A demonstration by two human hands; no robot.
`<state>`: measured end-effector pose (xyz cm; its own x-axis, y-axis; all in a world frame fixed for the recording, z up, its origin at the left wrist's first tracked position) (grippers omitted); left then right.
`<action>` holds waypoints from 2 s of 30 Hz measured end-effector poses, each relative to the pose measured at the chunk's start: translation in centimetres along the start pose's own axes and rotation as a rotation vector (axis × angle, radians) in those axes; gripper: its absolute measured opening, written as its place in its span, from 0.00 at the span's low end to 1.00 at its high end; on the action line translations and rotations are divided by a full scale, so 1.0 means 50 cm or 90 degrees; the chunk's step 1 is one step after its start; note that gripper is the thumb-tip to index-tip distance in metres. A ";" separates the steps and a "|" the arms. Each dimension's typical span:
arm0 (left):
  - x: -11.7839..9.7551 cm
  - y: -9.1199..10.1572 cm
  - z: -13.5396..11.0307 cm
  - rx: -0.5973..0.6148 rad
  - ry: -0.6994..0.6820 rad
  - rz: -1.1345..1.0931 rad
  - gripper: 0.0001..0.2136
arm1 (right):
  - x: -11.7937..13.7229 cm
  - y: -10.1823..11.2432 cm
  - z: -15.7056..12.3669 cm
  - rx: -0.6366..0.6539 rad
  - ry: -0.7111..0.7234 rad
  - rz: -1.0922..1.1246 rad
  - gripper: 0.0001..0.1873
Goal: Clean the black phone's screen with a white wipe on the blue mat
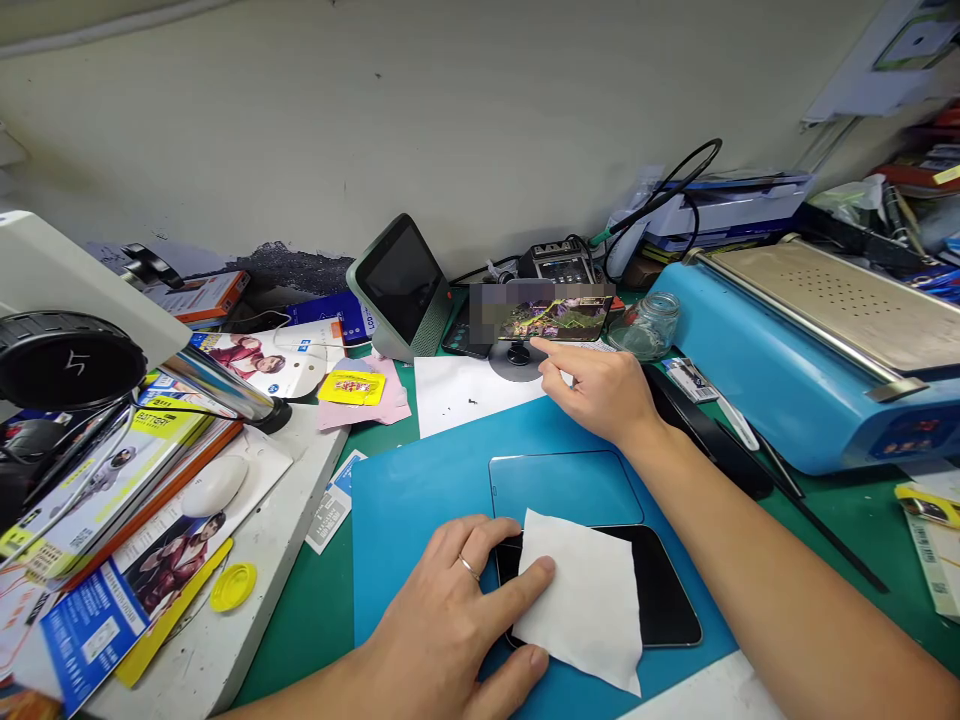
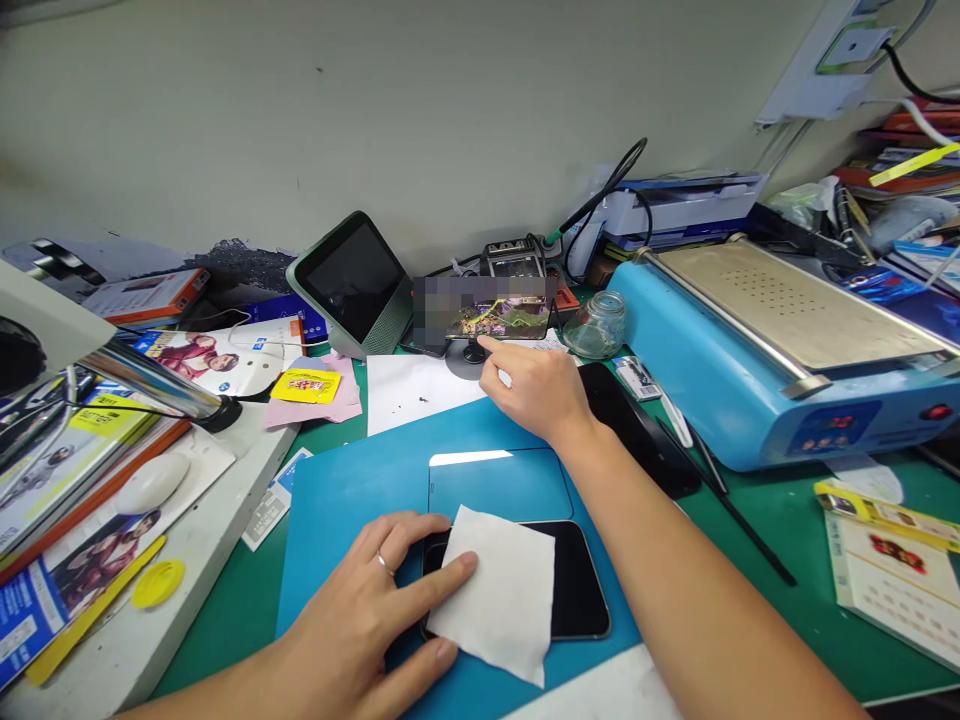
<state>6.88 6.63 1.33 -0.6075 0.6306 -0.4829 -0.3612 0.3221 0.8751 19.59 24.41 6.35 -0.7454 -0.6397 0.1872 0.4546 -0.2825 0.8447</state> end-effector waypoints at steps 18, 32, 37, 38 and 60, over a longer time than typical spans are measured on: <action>0.003 -0.001 -0.003 0.002 0.010 -0.009 0.25 | -0.090 0.051 -0.029 -0.238 -0.167 -0.034 0.32; 0.007 -0.006 0.001 0.007 0.015 -0.012 0.26 | -0.065 -0.003 0.030 -0.169 -0.221 -0.017 0.60; 0.004 -0.005 -0.001 0.006 0.019 -0.010 0.26 | -0.057 -0.002 0.030 -0.162 -0.219 -0.053 0.61; 0.003 -0.005 -0.001 0.006 0.017 -0.009 0.26 | -0.058 -0.002 0.029 -0.165 -0.220 -0.050 0.61; 0.003 -0.006 -0.001 0.018 0.014 -0.019 0.26 | -0.101 -0.005 0.004 -0.141 -0.184 0.019 0.52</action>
<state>6.89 6.59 0.98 -0.6130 0.6046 -0.5086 -0.3587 0.3606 0.8610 23.12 27.83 5.28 -0.8231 -0.4309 0.3700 0.5488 -0.4355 0.7136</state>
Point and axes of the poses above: each hand's wrist, its own z-axis towards the middle knuckle, its own y-axis out of the back of the hand, x = y × z, the point moved 9 cm from there along z, towards the middle knuckle, and after that the axes turned 11 degrees about x, right-handed, at the moved point
